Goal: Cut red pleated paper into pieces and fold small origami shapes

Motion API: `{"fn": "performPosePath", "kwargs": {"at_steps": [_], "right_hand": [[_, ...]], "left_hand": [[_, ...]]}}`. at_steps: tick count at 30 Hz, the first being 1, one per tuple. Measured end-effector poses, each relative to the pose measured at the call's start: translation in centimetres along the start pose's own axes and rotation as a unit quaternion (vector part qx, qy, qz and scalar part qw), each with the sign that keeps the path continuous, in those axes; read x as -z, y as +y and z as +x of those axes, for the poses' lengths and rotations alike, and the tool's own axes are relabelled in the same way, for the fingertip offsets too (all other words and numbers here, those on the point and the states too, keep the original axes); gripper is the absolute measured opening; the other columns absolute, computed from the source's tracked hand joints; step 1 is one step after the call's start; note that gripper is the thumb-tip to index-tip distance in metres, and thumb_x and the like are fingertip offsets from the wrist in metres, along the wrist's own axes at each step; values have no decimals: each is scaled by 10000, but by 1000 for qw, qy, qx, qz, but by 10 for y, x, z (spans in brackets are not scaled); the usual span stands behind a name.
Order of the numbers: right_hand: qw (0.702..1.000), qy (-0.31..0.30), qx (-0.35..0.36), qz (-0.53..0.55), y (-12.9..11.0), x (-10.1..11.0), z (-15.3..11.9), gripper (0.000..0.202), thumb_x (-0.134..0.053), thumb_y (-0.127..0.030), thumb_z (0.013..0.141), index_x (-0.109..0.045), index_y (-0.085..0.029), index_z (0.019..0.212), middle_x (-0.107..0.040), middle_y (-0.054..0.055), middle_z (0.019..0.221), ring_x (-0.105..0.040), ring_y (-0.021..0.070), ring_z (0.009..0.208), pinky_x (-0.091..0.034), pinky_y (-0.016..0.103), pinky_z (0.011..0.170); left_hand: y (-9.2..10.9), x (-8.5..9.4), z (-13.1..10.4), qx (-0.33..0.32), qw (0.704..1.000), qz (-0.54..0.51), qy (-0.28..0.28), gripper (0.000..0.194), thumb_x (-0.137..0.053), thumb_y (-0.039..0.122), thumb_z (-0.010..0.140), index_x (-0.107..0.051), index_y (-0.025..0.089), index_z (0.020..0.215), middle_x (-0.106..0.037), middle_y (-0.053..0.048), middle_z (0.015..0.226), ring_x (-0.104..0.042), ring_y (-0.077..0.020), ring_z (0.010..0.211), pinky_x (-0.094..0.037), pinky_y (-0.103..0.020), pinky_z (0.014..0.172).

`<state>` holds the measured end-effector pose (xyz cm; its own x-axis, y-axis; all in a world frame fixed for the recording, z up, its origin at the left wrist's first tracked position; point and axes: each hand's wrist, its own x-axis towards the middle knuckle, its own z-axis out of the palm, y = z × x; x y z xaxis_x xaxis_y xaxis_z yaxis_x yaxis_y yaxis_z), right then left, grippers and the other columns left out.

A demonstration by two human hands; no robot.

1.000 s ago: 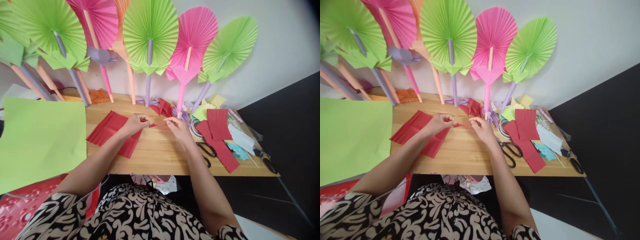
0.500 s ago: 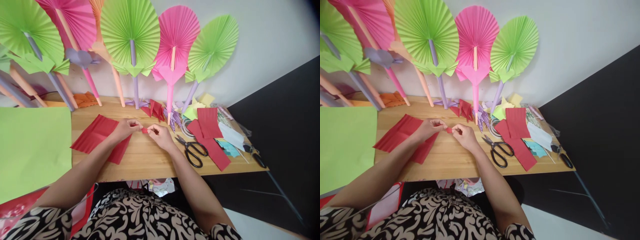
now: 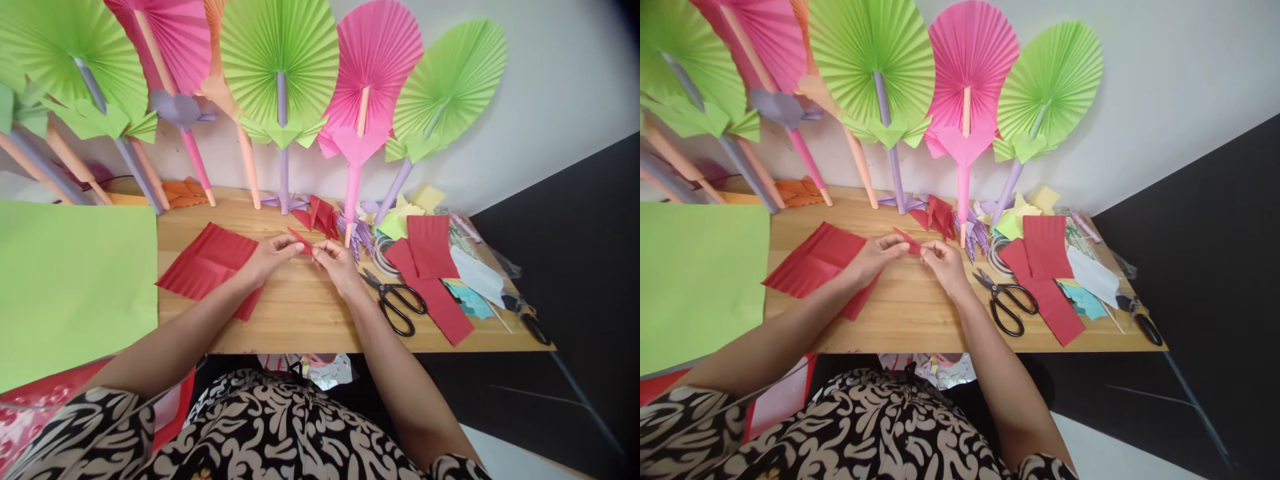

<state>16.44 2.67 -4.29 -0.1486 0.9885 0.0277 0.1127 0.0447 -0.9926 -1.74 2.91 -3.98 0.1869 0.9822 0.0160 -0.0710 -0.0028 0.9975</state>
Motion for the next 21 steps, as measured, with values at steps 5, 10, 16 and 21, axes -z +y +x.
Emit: {"fn": "performPosePath", "kwargs": {"at_steps": [5,10,16,21], "right_hand": [[1000,-29,-8,5,-1,-3,0,225,-661,-427,780,-630,-212,720,-605,-20,650,-480,120,574,-376,260,555],[999,-51,-18,-1,-1,-3,-1,200,-655,-399,777,-626,-211,717,-598,-25,637,-469,114,557,-364,255,538],[998,-50,-35,-5,6,2,1,205,-690,-403,766,-651,-207,720,-620,-17,641,-480,111,545,-368,254,530],[999,2,-47,7,7,6,3,294,-654,-487,800,-699,-206,872,-682,18,736,-564,142,620,-434,273,584]], "left_hand": [[-1,-14,-6,15,999,-37,36,402,-822,486,668,-585,164,620,-532,46,609,-444,-87,595,-357,-233,603],[2,-11,-6,20,996,-52,63,369,-824,406,645,-551,167,578,-484,58,578,-387,-75,566,-312,-234,580],[1,4,1,3,988,-91,121,325,-782,350,684,-532,179,564,-479,50,549,-389,-83,556,-320,-241,602],[0,5,2,11,991,-100,84,367,-786,384,689,-513,184,547,-477,46,532,-392,-89,558,-320,-250,619]]}}
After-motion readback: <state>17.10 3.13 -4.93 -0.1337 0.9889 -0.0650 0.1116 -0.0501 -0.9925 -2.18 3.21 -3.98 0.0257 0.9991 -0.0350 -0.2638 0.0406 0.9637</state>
